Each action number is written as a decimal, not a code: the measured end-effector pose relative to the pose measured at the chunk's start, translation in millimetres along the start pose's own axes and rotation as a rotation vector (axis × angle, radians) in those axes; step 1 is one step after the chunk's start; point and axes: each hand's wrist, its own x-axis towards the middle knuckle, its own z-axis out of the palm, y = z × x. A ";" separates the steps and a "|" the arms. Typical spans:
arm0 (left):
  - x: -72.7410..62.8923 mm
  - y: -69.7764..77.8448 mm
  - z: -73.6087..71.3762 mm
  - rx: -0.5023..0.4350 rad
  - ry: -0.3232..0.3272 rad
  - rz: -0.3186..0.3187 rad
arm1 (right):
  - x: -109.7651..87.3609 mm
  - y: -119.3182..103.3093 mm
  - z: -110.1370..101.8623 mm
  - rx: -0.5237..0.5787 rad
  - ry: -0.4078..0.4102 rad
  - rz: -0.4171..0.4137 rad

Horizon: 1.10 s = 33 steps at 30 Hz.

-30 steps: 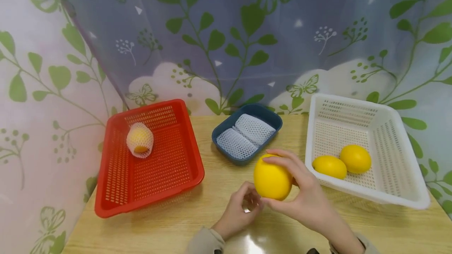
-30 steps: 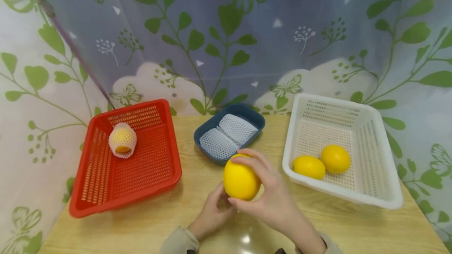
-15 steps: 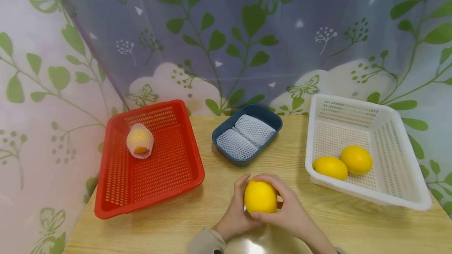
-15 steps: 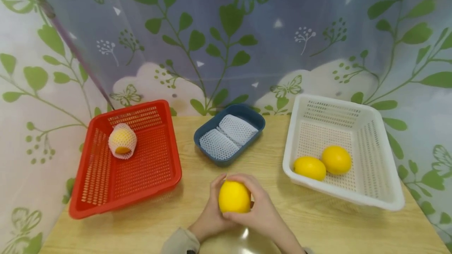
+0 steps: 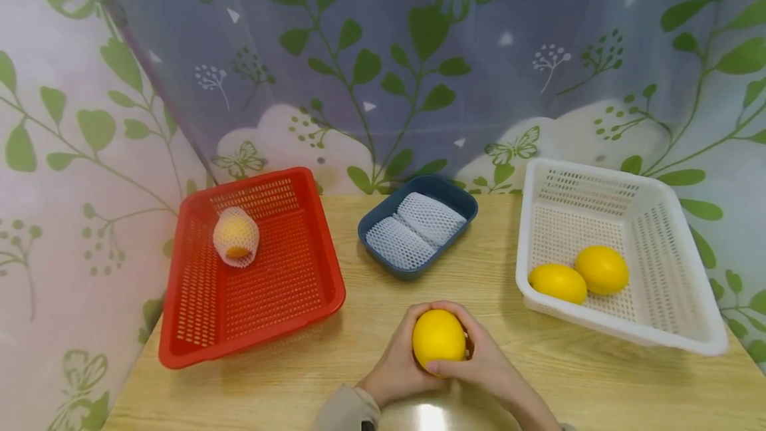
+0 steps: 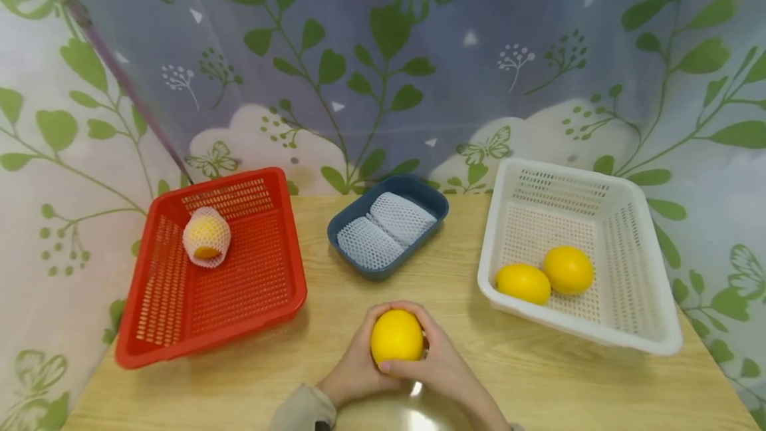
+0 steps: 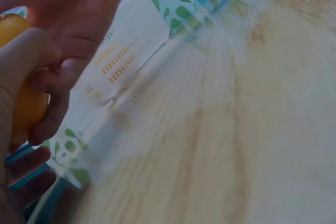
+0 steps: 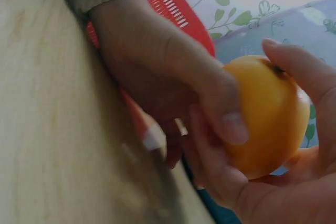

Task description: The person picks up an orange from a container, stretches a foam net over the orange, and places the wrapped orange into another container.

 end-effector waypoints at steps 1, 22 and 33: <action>0.0 -0.2 -0.2 0.000 -0.002 -0.003 | 0.7 1.9 -0.1 0.013 -0.008 0.009; 2.7 4.6 1.3 0.019 -0.032 -0.030 | 7.3 30.0 11.9 -0.136 0.213 -0.006; 1.9 2.0 1.0 0.020 -0.022 -0.066 | 12.4 45.4 14.2 -0.059 0.462 -0.167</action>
